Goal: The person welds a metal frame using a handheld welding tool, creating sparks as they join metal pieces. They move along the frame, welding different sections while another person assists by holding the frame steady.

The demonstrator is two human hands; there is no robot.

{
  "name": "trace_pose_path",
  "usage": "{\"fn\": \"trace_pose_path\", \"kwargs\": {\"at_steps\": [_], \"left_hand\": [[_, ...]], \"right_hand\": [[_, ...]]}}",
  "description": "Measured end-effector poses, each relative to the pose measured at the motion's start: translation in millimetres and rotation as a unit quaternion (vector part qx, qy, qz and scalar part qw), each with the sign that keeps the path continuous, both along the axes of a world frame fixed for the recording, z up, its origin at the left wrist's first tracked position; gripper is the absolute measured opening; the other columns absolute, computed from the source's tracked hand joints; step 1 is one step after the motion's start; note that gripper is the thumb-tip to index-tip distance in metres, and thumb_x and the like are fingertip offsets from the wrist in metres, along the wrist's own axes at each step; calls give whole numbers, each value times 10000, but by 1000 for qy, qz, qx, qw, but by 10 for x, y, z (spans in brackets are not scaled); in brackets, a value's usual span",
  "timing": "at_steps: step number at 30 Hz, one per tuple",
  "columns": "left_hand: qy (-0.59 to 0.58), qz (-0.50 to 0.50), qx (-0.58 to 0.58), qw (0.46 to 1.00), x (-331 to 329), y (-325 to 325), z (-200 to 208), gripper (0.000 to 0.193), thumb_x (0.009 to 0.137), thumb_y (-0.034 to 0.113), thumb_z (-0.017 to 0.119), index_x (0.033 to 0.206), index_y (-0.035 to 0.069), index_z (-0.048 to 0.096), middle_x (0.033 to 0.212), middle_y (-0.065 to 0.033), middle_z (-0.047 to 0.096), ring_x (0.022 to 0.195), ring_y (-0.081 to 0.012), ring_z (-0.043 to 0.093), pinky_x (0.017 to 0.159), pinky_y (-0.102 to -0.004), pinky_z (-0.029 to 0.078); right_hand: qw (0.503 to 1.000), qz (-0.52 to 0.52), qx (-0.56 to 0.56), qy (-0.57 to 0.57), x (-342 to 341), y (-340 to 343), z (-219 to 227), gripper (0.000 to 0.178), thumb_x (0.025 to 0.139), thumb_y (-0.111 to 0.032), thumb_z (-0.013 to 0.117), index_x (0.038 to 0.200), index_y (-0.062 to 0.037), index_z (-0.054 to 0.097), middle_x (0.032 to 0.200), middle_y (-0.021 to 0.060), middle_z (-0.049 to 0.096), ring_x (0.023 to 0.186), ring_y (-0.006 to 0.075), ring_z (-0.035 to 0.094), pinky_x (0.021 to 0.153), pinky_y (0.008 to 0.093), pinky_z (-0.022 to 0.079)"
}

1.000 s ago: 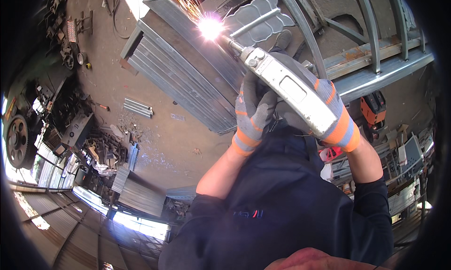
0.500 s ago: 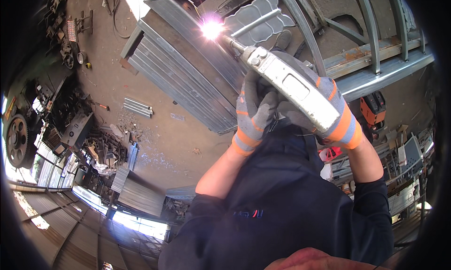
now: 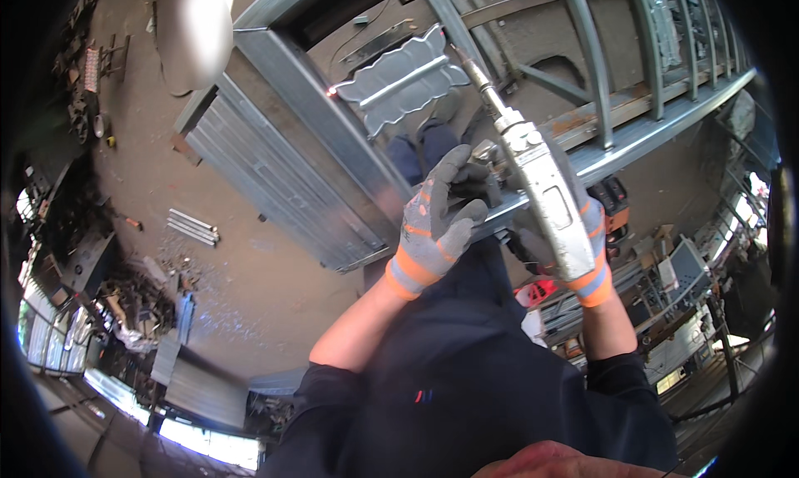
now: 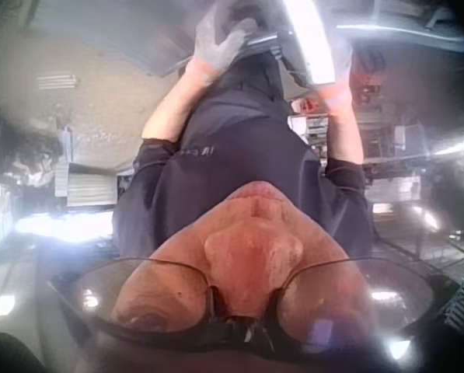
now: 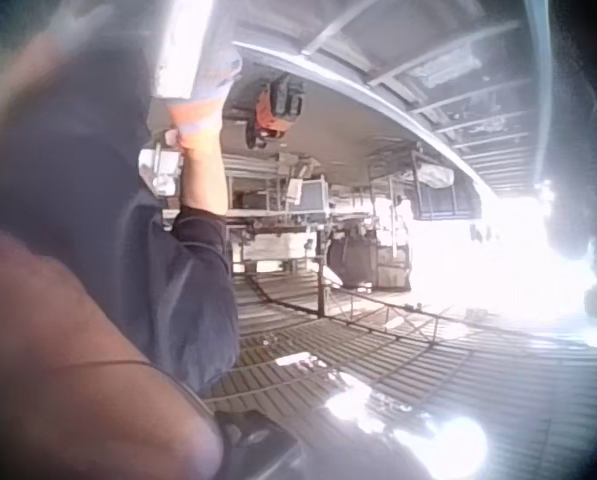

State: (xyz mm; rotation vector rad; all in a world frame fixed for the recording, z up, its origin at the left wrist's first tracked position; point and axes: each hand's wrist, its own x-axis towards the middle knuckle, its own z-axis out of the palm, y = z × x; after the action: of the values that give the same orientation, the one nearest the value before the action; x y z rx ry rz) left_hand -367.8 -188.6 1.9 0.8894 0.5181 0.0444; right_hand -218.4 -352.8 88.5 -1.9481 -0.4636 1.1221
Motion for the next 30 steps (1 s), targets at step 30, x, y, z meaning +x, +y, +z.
{"fn": "trace_pose_path", "kwargs": {"at_steps": [30], "left_hand": [[-149, -30, 185, 971, -59, 213, -453, 770, 991, 339, 559, 1610, -82, 379, 1602, -259, 489, 1488, -388, 490, 1230, -439, 366]], "right_hand": [[990, -26, -2, -137, -502, 641, -225, 520, 912, -128, 748, 1391, -15, 579, 1205, 220, 694, 1068, 425, 701, 872, 452, 574]]}}
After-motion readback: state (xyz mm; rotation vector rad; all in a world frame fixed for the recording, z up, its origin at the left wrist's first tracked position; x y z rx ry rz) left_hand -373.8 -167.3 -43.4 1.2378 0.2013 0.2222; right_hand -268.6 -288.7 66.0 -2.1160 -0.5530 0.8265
